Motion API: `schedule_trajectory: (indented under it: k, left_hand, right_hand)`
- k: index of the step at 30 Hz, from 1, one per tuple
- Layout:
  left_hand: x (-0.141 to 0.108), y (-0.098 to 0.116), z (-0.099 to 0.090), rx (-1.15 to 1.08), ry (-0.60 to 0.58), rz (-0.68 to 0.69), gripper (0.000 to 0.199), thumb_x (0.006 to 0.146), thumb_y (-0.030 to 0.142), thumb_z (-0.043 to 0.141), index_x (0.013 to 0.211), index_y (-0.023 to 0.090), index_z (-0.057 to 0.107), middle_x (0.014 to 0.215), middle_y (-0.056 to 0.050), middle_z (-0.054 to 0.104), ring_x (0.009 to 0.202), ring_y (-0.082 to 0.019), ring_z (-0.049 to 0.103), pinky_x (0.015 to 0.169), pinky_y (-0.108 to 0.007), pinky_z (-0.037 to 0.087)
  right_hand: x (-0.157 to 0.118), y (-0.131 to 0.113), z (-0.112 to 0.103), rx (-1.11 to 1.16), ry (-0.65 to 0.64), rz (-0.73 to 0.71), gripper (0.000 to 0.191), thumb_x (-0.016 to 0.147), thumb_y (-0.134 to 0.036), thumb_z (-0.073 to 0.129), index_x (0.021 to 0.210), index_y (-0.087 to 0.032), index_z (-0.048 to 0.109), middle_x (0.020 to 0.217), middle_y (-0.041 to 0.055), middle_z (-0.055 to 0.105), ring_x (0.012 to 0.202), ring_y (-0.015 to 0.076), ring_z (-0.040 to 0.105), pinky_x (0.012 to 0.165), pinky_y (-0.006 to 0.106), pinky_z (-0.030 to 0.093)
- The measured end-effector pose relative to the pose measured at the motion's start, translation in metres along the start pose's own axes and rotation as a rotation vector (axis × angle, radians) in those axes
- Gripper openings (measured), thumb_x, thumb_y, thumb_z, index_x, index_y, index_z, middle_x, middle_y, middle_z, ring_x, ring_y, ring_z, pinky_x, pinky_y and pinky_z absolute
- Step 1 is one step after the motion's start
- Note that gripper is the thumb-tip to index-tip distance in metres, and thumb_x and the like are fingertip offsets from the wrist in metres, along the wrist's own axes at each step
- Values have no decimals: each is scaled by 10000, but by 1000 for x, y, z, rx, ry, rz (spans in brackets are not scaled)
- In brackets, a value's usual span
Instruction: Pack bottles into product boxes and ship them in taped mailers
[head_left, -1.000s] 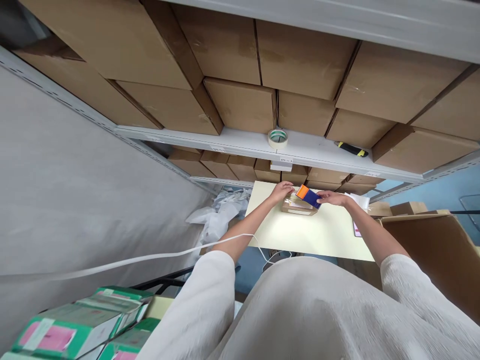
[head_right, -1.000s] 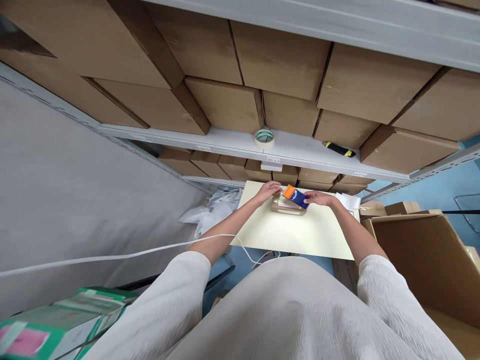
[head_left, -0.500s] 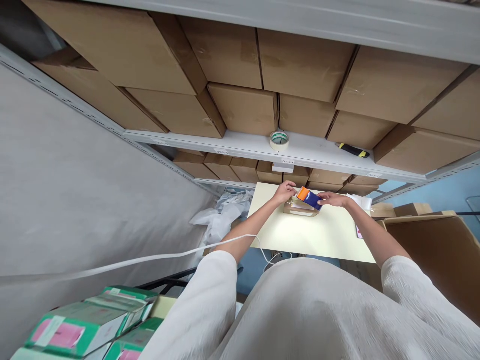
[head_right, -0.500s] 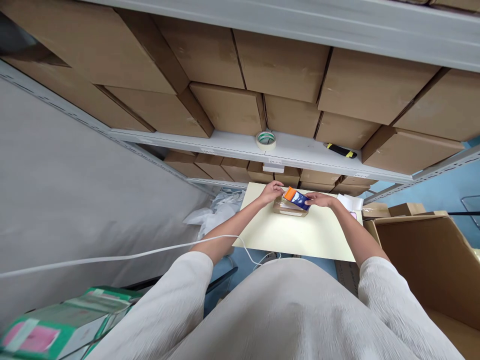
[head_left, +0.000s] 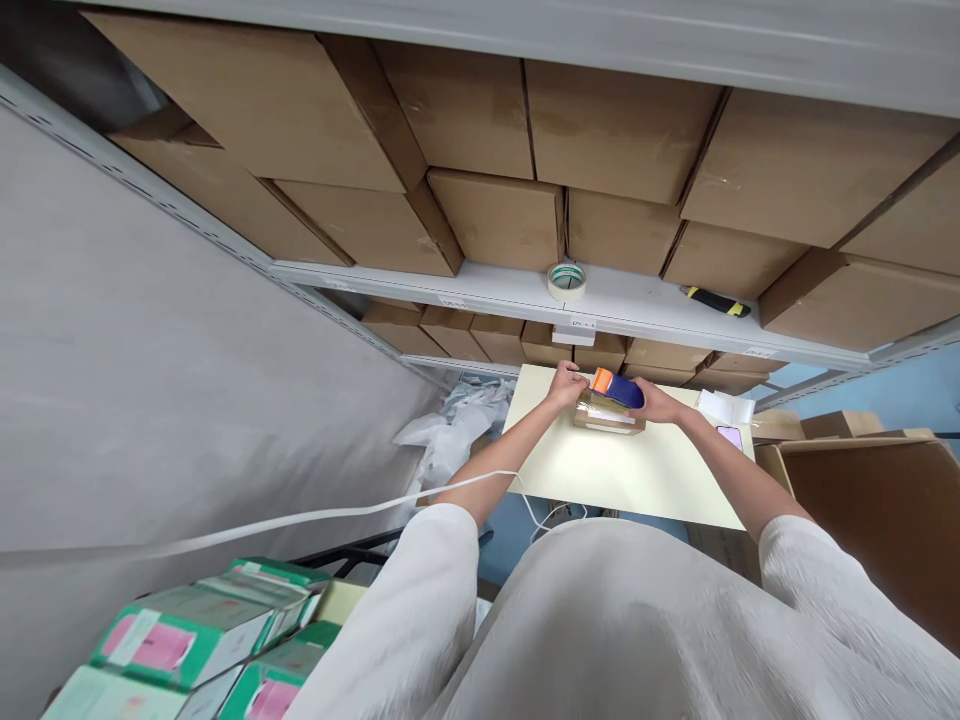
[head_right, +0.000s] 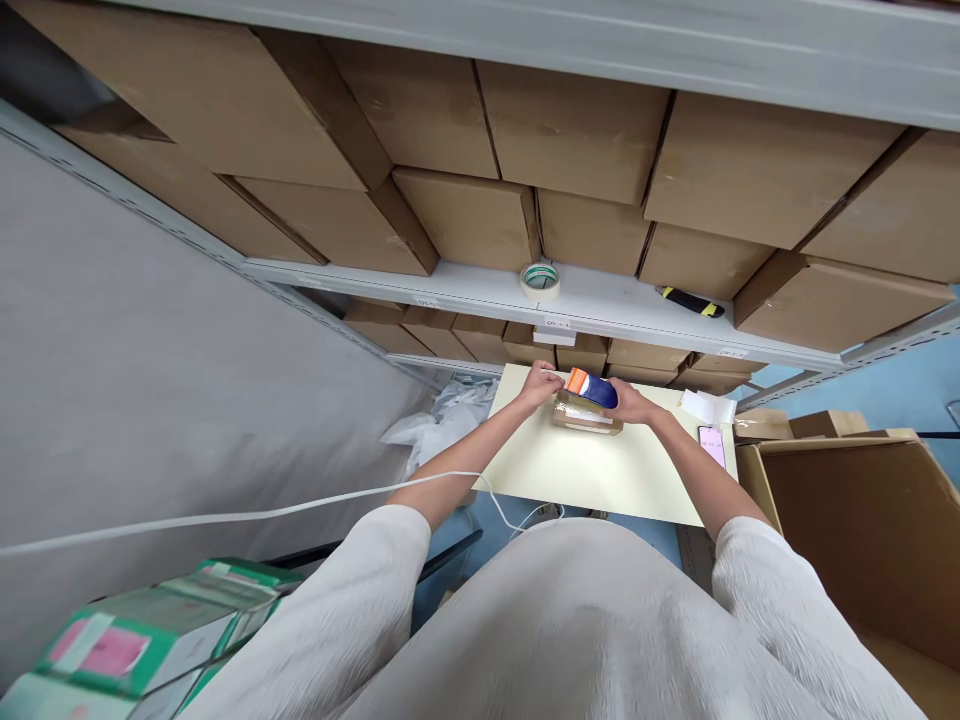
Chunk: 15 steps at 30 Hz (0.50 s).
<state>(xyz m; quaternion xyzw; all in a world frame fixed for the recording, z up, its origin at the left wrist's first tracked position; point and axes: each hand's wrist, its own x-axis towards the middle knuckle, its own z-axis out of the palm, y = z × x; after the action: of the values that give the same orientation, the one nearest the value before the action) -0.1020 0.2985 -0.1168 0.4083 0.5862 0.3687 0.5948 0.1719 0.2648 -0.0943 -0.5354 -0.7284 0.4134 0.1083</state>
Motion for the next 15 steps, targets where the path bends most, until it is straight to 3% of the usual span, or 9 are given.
schedule_trajectory:
  k: [5, 15]
  left_hand:
    - [3, -6, 1, 92, 54, 14, 565, 703, -6, 746, 1013, 284, 373, 709, 93, 617, 737, -162, 673, 785, -290, 500]
    - [0, -17, -4, 83, 64, 14, 535, 762, 39, 718, 1081, 280, 363, 806, 70, 512, 855, -173, 653, 881, -324, 499]
  right_hand:
    - [4, -7, 1, -206, 29, -11, 430, 699, -231, 732, 1092, -243, 557, 1044, 53, 675, 937, 265, 629, 784, 360, 521]
    - [-2, -36, -6, -385, -51, 29, 489, 721, -265, 744, 1174, -239, 563, 1104, 99, 709, 974, 290, 645, 697, 324, 444]
